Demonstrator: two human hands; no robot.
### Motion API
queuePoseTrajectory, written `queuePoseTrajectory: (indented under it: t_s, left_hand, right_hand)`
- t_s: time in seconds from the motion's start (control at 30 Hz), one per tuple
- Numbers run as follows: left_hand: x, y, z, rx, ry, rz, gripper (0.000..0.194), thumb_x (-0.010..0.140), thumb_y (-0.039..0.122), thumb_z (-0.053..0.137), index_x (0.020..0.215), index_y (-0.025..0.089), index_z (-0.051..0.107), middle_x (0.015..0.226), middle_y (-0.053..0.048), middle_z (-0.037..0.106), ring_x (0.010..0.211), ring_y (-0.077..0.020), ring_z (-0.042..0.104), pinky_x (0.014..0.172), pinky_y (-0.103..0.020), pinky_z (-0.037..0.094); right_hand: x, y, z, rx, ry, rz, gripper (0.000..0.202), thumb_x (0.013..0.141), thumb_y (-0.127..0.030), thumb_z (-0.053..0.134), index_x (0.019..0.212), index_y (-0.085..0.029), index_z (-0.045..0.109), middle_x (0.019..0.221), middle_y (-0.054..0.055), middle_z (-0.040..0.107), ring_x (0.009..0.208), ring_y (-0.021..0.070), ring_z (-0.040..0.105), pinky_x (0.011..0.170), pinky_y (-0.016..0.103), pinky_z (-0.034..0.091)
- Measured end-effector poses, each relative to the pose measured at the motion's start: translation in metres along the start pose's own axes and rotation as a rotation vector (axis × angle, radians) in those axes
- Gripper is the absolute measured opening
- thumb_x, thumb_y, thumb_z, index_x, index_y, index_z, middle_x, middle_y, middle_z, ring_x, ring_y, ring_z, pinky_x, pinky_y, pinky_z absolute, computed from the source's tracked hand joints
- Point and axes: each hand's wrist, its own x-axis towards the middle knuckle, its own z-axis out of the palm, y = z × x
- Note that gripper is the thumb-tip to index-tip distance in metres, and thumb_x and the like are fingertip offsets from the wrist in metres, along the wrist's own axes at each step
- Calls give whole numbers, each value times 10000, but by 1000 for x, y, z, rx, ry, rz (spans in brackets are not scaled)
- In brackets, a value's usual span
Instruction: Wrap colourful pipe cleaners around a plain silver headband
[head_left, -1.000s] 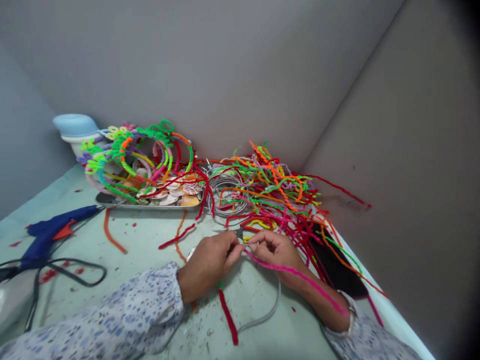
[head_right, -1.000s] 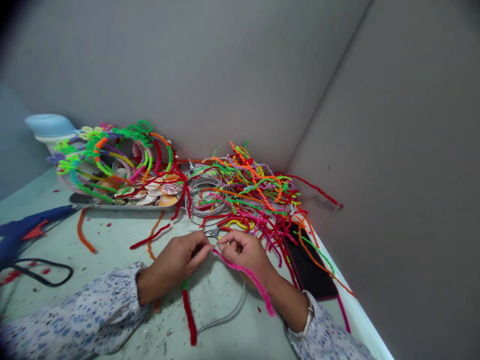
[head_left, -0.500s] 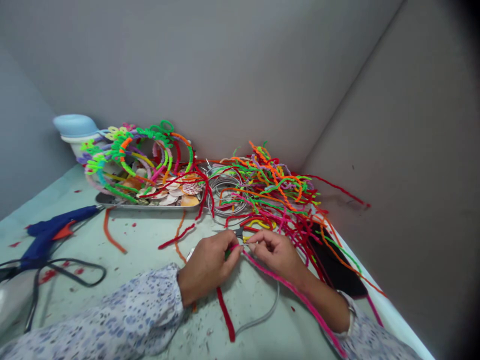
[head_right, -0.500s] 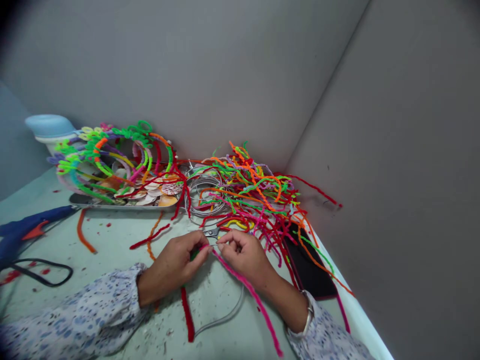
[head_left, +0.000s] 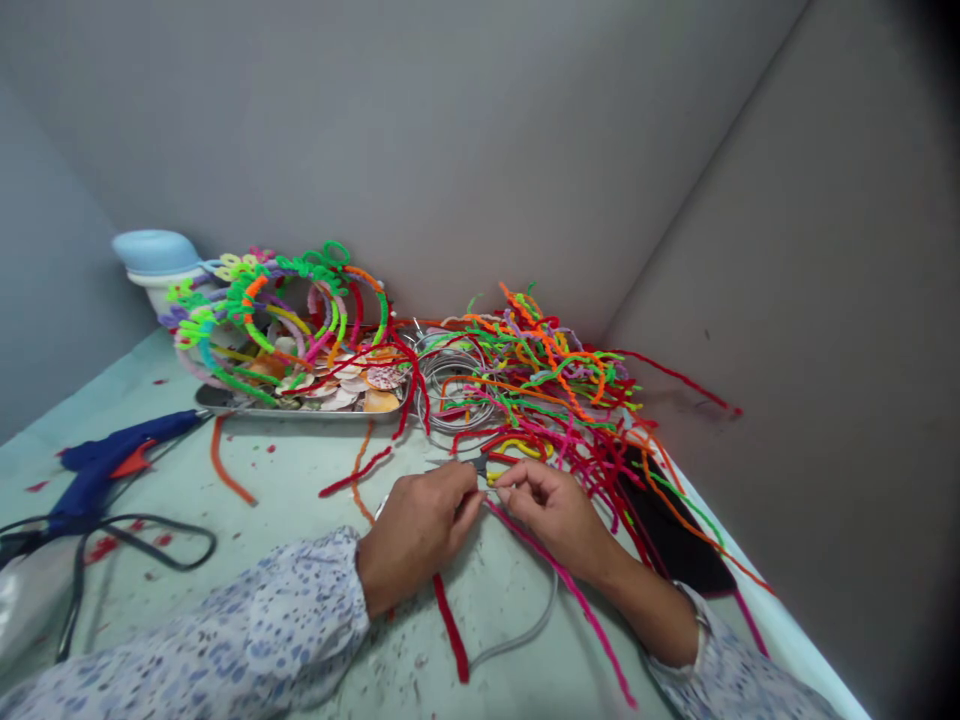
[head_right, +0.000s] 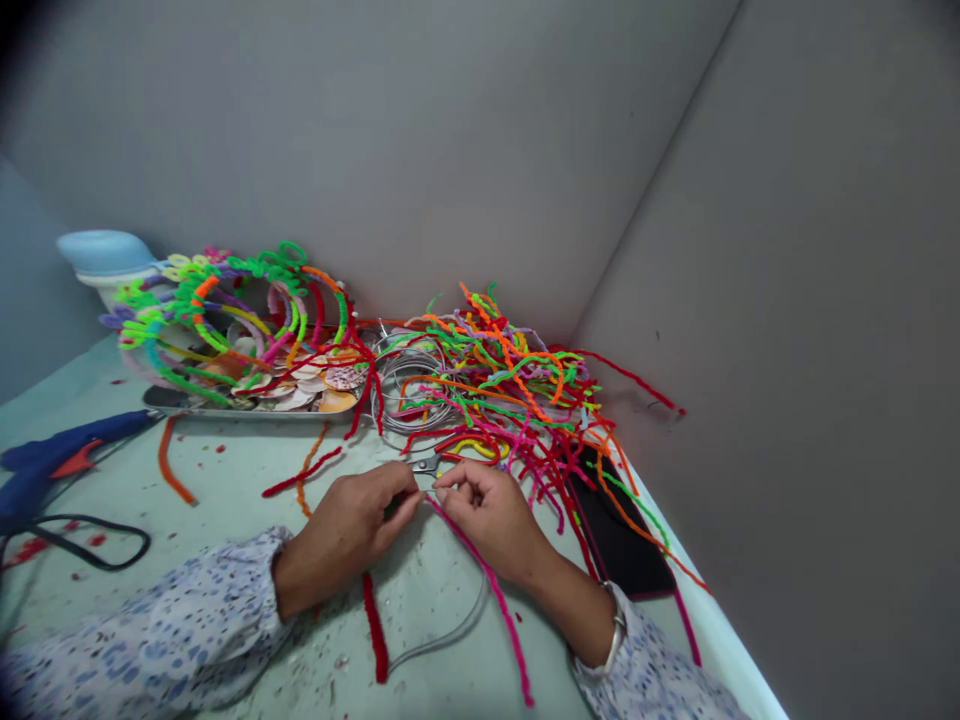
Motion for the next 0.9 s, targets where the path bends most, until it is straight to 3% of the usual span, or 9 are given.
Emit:
queuePoseTrajectory:
  t_s: [0.27,0.47,0.73,0.9]
  left_hand:
    - [-1,2,0,-40,19,-61,144,879,282,451,805,190,534,744,-9,590,663,-147,526,615,-251,358]
    - [-1,1,1,-20,28,-53,109,854,233,462,771,191,519,710,1,587,635,-141,523,590,-246,343]
    - [-1,2,-1,26,25,-31,129,868,234,441,781,191,527,716,-6,586,644,-147,537,601,-247,350]
    - [-1,2,1,-56,42,-76,156,880,272,439,815,188,553,744,-16,606,660,-153,543,611,-250,365]
  right_hand:
    - [1,1,1,23,8,-6,95,796,-246,540,802,-183,610,550,-63,393,491,95,327,462,210,269]
    - [-1,1,2,-2,7,-8,98,785,-208,535,812,-172,622,574,-53,424,508,93,342,475,209,279]
    - [-1,-7,3,15,29,-3,110,776,-240,543,799,-167,622,564,-55,417,499,92,351,461,203,282]
    - [-1,-7,3,6,51,12,115,777,-264,553,806,-179,624,545,-56,422,493,100,370,459,207,302]
